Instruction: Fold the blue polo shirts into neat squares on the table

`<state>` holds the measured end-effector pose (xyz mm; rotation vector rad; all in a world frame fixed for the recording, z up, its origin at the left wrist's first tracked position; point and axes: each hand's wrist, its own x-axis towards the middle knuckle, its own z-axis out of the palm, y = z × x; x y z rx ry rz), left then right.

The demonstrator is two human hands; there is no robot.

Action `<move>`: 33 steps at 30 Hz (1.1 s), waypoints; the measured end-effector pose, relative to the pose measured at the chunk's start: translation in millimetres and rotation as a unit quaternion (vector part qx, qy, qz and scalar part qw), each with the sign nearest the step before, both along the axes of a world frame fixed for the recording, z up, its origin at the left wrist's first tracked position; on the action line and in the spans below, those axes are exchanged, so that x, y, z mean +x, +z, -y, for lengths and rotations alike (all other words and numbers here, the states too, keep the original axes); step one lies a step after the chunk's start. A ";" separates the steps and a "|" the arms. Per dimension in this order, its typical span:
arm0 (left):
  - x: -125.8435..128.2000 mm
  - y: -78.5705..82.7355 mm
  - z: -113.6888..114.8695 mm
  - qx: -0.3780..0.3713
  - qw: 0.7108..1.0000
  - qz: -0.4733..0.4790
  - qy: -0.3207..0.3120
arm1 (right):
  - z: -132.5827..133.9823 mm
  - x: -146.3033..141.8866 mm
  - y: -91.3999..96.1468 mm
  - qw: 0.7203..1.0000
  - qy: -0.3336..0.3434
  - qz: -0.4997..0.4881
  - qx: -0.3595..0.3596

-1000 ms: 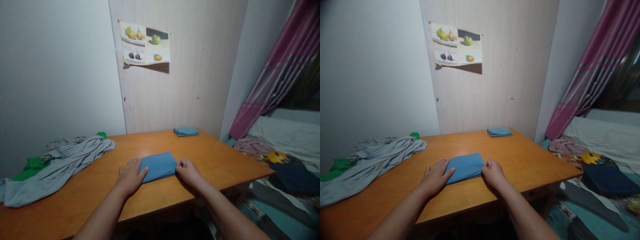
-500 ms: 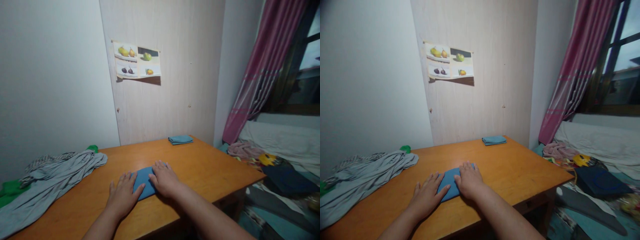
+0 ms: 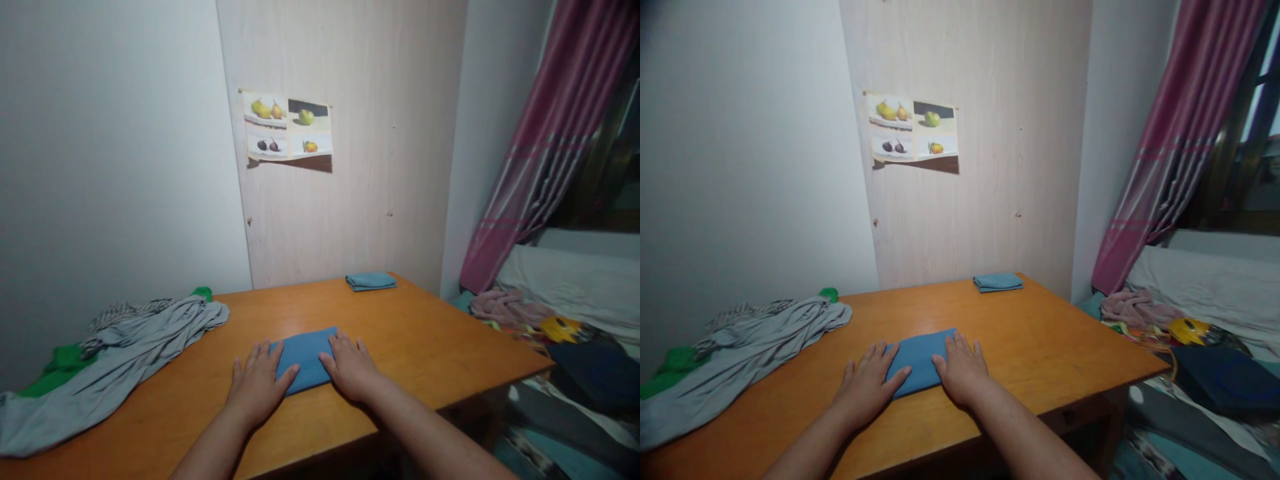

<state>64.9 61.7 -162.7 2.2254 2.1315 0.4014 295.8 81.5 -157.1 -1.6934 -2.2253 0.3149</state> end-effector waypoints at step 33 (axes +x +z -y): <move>-44.8 2.9 56.3 0.075 0.932 0.355 0.004 | 41.5 -70.1 19.1 0.954 0.237 -0.071 0.170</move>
